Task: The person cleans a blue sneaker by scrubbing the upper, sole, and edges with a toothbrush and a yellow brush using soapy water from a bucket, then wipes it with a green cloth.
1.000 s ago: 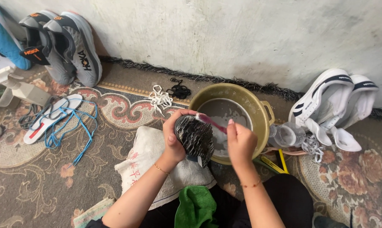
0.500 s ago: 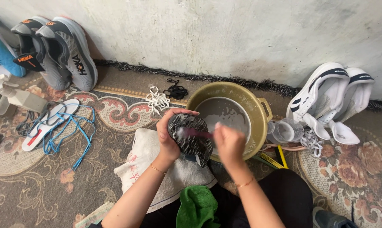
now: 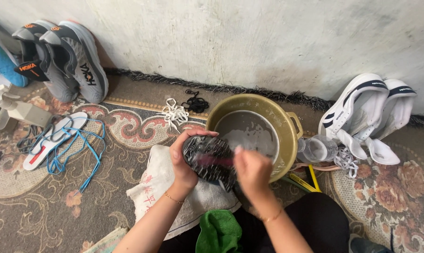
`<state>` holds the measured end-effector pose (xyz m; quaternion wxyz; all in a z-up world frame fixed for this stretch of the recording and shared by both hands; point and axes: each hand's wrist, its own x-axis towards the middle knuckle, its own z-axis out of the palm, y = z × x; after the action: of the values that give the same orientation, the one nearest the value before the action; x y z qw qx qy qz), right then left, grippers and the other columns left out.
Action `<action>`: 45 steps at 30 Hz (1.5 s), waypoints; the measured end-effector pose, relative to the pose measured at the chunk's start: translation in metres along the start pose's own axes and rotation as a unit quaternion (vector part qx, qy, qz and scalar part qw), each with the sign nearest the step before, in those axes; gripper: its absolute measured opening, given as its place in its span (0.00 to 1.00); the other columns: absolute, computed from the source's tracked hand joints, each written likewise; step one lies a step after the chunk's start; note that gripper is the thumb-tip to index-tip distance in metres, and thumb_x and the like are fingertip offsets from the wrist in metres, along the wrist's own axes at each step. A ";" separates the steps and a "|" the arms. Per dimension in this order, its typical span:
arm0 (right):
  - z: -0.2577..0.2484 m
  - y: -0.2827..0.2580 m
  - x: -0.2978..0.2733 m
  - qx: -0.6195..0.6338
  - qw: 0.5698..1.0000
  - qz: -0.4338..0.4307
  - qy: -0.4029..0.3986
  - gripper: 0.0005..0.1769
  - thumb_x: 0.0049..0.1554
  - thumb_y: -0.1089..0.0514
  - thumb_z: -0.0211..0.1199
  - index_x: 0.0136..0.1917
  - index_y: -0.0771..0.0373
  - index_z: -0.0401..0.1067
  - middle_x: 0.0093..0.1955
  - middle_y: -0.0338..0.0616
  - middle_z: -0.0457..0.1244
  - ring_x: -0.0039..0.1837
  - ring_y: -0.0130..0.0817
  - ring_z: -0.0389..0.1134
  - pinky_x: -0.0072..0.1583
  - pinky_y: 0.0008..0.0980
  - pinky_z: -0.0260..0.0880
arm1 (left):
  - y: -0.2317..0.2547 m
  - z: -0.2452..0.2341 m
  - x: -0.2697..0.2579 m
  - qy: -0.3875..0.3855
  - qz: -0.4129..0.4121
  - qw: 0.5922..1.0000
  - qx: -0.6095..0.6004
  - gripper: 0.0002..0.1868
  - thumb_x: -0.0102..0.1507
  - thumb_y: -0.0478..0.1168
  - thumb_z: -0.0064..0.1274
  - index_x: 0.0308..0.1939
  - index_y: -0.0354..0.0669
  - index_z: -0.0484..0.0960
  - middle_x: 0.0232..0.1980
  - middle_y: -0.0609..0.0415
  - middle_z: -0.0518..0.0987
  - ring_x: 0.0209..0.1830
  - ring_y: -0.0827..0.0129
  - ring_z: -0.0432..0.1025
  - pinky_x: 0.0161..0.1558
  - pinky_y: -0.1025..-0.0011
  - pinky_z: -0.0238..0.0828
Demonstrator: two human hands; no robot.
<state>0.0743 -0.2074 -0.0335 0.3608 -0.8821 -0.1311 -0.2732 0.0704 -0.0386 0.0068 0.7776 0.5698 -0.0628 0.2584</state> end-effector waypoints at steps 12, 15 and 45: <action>-0.004 0.002 0.002 0.096 0.995 -0.008 -0.012 0.32 0.63 0.57 0.56 0.18 0.56 0.55 0.14 0.41 0.49 0.18 0.43 0.53 0.27 0.30 0.53 | -0.010 0.010 0.001 -0.031 0.003 1.000 -0.003 0.56 0.61 0.82 0.23 0.39 0.27 0.80 0.36 0.33 0.85 0.41 0.49 0.82 0.48 0.59 0.75; 0.003 0.034 0.002 0.078 0.996 0.035 -0.002 0.31 0.66 0.58 0.53 0.20 0.52 0.58 0.14 0.33 0.49 0.20 0.29 0.47 0.29 0.23 0.47 | -0.014 0.009 0.001 -0.014 -0.018 0.999 -0.031 0.56 0.59 0.83 0.24 0.40 0.27 0.79 0.37 0.33 0.83 0.43 0.51 0.81 0.47 0.60 0.77; -0.012 0.020 0.001 0.165 0.978 0.127 -0.027 0.36 0.68 0.52 0.51 0.18 0.58 0.56 0.14 0.39 0.49 0.22 0.32 0.45 0.31 0.33 0.45 | -0.010 0.007 0.006 -0.014 0.002 1.000 0.018 0.52 0.63 0.77 0.21 0.40 0.29 0.81 0.36 0.36 0.85 0.39 0.53 0.82 0.46 0.62 0.77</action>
<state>0.0795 -0.2296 -0.0372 0.5293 -0.8269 -0.0715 -0.1759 0.0812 -0.0452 0.0032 0.7658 0.5871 -0.0699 0.2529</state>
